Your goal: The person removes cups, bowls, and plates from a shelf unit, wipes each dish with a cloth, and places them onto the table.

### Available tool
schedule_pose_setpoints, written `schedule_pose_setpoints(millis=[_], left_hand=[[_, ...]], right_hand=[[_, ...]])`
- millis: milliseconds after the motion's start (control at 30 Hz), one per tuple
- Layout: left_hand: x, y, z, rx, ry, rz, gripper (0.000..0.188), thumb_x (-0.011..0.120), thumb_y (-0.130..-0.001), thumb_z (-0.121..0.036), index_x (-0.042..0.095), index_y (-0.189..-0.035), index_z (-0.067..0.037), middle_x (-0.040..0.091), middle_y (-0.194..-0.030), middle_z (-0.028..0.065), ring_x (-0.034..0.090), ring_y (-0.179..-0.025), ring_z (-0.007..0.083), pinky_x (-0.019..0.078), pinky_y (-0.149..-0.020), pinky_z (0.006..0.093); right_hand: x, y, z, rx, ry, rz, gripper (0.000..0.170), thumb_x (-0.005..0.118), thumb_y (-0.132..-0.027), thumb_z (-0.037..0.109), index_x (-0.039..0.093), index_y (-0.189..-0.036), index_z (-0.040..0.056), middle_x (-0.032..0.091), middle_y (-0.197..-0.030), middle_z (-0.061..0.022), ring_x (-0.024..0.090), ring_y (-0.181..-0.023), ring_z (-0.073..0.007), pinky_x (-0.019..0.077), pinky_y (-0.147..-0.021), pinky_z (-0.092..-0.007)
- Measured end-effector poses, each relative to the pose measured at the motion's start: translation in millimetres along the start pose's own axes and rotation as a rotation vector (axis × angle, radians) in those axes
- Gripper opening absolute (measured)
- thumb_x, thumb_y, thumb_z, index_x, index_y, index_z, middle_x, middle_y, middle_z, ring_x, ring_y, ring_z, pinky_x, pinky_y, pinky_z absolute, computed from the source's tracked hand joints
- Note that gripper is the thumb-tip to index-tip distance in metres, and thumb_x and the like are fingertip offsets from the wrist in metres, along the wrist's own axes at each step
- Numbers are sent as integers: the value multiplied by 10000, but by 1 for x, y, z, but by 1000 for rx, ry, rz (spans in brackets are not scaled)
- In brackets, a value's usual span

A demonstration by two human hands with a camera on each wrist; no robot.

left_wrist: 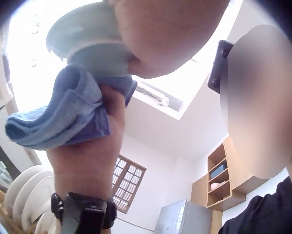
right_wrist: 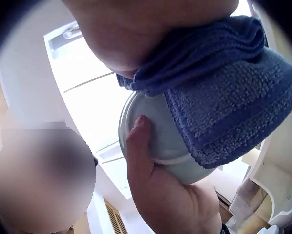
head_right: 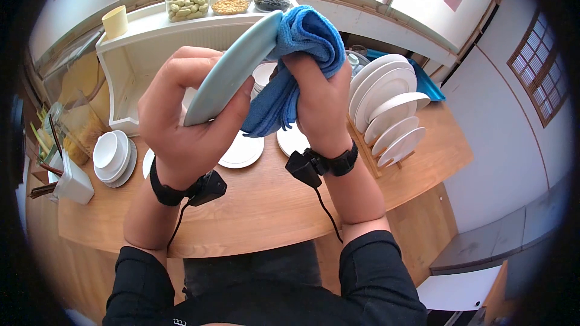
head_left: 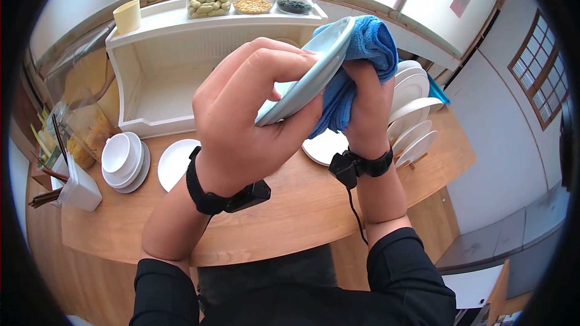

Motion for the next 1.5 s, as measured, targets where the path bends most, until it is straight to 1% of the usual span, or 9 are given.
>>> schedule_pose_setpoints(millis=[467, 633, 767, 933, 1100, 1167, 1267, 1433, 1500], left_hand=[[-17, 9, 11, -80, 344, -219, 403, 861, -888, 4, 565, -1161, -9, 708, -1092, 120, 676, -973, 129, 550, -826, 282], [7, 3, 38, -457, 254, 183, 513, 933, -834, -66, 623, -1241, -41, 725, -1180, 55, 707, -1087, 156, 587, -919, 340], [25, 9, 36, -497, 203, 434, 573, 929, -828, -106, 673, -1327, 14, 770, -1186, 100, 731, -1102, 169, 597, -926, 329], [28, 12, 38, -595, 169, 301, 498, 897, -863, -133, 713, -1296, 27, 798, -1138, 110, 752, -1034, 170, 606, -898, 336], [22, 10, 34, -316, -89, 211, 420, 860, -851, -92, 740, -1239, 18, 795, -1058, 168, 778, -937, 222, 598, -840, 344], [20, 8, 32, -297, -99, 188, 390, 841, -842, -64, 744, -1210, 19, 788, -1039, 168, 776, -914, 241, 595, -827, 349], [17, 6, 23, -257, -97, 164, 336, 812, -824, -18, 747, -1151, 18, 777, -1006, 158, 770, -877, 260, 591, -805, 352], [18, 3, 11, -215, -100, 164, 269, 797, -829, 18, 746, -1094, 8, 752, -960, 137, 747, -821, 258, 588, -764, 355], [16, 2, 12, -209, -96, 154, 283, 810, -816, 20, 744, -1091, 2, 746, -974, 142, 747, -837, 268, 587, -771, 360]], right_hand=[[-4, 7, -24, 304, -346, 230, 350, 700, -994, 314, 693, -1201, 31, 739, -993, -85, 673, -783, -148, 555, -688, -283], [-34, -4, -10, 243, -288, 179, 362, 730, -992, 272, 686, -1253, 24, 734, -1044, -72, 663, -807, -121, 549, -696, -270], [-34, -6, -2, 306, -126, 140, 271, 801, -959, 214, 733, -1149, 32, 754, -986, -60, 702, -858, -134, 564, -744, -276], [-35, -11, 14, 78, 139, 10, 329, 804, -955, 109, 701, -1245, -9, 759, -1091, -48, 717, -986, -129, 585, -892, -304], [-25, 7, 37, -181, 207, -9, 502, 761, -917, 188, 664, -1364, -17, 684, -1295, -121, 668, -1138, -176, 526, -1003, -315], [11, 17, 78, -674, 603, 195, 530, 791, -841, 183, 696, -1328, -2, 665, -1295, -165, 675, -1187, -285, 524, -1025, -361], [42, 36, 85, -875, 863, 213, 556, 830, -765, 60, 701, -1304, 21, 683, -1258, -145, 689, -1132, -283, 549, -985, -363], [-12, 1, 51, -560, 545, 41, 540, 800, -757, -24, 678, -1281, 26, 683, -1248, -141, 689, -1100, -276, 555, -958, -365], [10, 9, 71, -768, 714, 135, 511, 849, -738, 13, 713, -1230, 41, 695, -1215, -140, 696, -1068, -293, 564, -942, -383]])
Point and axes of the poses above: each hand's wrist, its own y-axis away from the middle knuckle, its own x-axis out of the palm, z = x × y, the point moved 10 cm from there along -y, towards the middle knuckle
